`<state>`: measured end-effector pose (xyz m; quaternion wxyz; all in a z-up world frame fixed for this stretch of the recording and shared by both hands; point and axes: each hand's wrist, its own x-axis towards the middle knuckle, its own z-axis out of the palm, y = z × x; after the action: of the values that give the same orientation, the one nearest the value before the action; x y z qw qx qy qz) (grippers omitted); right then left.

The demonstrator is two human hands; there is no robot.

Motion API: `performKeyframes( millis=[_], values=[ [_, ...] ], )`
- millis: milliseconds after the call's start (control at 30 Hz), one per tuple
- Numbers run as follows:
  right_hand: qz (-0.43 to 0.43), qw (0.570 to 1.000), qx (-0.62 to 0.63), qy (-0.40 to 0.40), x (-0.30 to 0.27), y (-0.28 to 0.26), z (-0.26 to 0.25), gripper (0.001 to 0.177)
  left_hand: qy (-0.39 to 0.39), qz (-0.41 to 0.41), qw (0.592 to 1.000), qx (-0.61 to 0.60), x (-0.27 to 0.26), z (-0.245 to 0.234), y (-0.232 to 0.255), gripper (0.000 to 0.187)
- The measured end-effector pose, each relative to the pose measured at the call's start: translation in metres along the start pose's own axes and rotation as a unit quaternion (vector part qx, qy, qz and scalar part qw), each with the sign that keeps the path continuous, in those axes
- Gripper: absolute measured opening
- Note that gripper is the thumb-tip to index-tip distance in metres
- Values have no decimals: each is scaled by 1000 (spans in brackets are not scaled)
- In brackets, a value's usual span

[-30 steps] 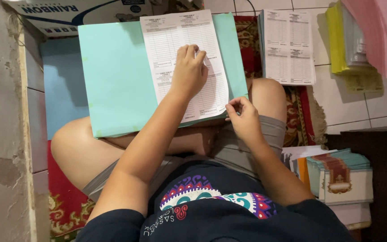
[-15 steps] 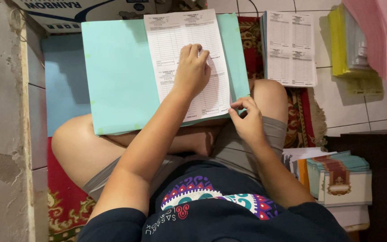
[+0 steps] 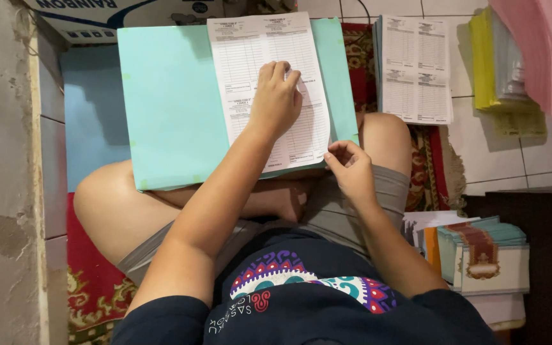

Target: The person organizes and reviews printed documents by flipping through stacks of papers and individual sheets by hand, then placing them onto a stack or into a folder on the floor.

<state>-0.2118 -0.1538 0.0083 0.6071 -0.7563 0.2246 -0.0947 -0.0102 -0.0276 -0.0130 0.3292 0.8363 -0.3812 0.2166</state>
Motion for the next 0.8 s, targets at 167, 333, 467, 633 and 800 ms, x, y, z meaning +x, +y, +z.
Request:
performKeyframes(
  millis=[167, 333, 467, 633, 800],
  values=[
    [-16, 999, -26, 12, 2, 5, 1, 14, 2, -6, 1000, 2, -2, 4, -2, 23],
    [-9, 998, -63, 24, 3, 3, 0, 12, 8, -5, 1000, -4, -2, 6, -4, 23],
    [-19, 1000, -4, -10, 11, 12, -1, 12, 10, -89, 988, -123, 2, 0, -8, 17],
    [6, 993, 94, -75, 19, 11, 0, 10, 6, -209, 947, -244, 7, -10, -10, 20],
    [15, 986, 90, -138, 24, -1, 0, 9, 54, -215, 931, -291, 7, -12, -11, 24]
  ],
)
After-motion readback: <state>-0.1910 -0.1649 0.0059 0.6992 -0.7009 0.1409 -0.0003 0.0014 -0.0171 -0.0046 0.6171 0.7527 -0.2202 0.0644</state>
